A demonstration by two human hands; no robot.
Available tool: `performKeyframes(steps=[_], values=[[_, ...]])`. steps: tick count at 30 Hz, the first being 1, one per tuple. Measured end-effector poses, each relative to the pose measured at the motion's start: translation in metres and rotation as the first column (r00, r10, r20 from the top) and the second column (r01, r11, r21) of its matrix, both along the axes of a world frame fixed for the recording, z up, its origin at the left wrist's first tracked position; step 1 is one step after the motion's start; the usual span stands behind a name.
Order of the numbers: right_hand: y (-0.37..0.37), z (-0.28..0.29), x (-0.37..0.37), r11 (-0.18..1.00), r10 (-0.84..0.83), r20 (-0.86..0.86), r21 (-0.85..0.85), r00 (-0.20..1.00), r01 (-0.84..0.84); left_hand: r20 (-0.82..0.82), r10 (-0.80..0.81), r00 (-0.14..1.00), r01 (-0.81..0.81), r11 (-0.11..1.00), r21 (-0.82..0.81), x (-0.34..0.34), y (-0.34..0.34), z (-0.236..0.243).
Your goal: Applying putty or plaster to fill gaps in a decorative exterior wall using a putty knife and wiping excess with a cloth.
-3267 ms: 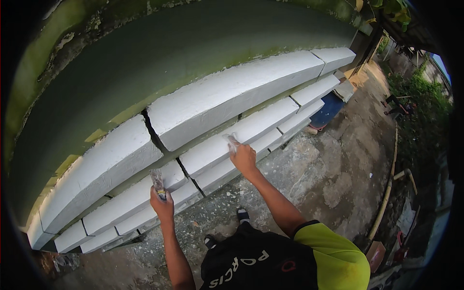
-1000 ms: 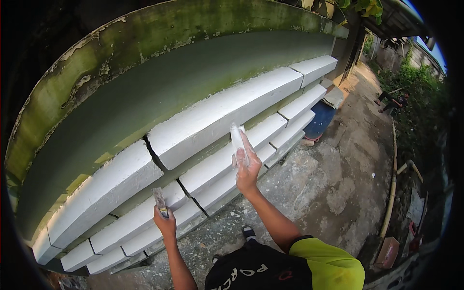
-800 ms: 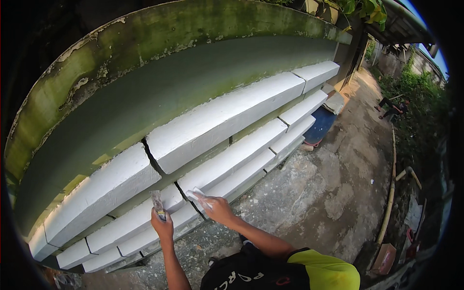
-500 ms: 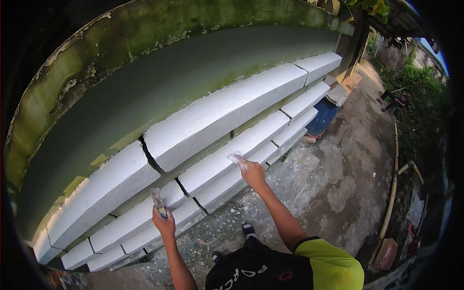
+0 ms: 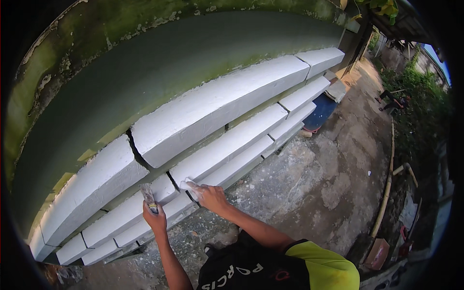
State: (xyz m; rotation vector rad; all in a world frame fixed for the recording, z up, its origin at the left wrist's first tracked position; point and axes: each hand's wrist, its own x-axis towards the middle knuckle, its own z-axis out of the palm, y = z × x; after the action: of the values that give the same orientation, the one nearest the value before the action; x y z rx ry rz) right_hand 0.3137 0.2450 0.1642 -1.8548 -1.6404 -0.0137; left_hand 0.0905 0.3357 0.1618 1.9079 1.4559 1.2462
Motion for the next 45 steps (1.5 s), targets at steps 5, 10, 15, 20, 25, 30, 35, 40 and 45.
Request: performKeyframes(steps=[5, 10, 15, 20, 25, 30, 35, 40, 45], values=[[-0.004, 0.018, 0.166, 0.843, -0.534, -0.060, -0.108, 0.843, 0.527, -0.030, 0.012, 0.999, -0.012, 1.000, 0.010, -0.004, 0.002, -0.006], [0.009, 0.000, 0.193, 0.754, -0.656, -0.066, -0.078, 0.752, 0.652, -0.058, 0.022, 0.998, -0.018, 0.998, 0.064, 0.000, 0.005, -0.017], [0.008, -0.008, 0.044, 0.995, -0.095, -0.042, -0.013, 0.995, 0.094, -0.053, 0.005, 0.999, -0.003, 0.999, 0.042, 0.011, -0.003, 0.001], [0.006, 0.002, 0.134, 0.974, -0.216, 0.023, -0.065, 0.976, 0.217, -0.099, 0.055, 0.994, -0.047, 0.995, 0.088, -0.002, 0.000, -0.006], [-0.010, 0.018, 0.345, 0.760, -0.627, 0.244, -0.018, 0.740, 0.650, -0.059, 0.028, 0.998, -0.026, 0.999, 0.029, 0.006, -0.004, 0.005], [-0.012, 0.013, 0.438, 0.532, -0.841, 0.089, -0.049, 0.534, 0.846, -0.070, 0.046, 0.997, -0.044, 0.999, 0.021, 0.015, 0.003, -0.006], [0.014, 0.006, 0.315, 0.793, -0.609, -0.015, 0.007, 0.793, 0.609, -0.084, 0.050, 0.995, -0.055, 0.997, -0.057, 0.000, -0.001, 0.000], [-0.015, 0.003, 0.134, 0.983, -0.183, -0.013, -0.020, 0.983, 0.183, -0.096, 0.058, 0.994, -0.060, 0.998, -0.026, 0.008, -0.006, 0.008], [-0.013, -0.009, 0.178, 0.957, -0.285, 0.085, 0.073, 0.955, 0.279, -0.108, 0.065, 0.992, -0.065, 0.998, 0.007, -0.004, -0.002, 0.001]])
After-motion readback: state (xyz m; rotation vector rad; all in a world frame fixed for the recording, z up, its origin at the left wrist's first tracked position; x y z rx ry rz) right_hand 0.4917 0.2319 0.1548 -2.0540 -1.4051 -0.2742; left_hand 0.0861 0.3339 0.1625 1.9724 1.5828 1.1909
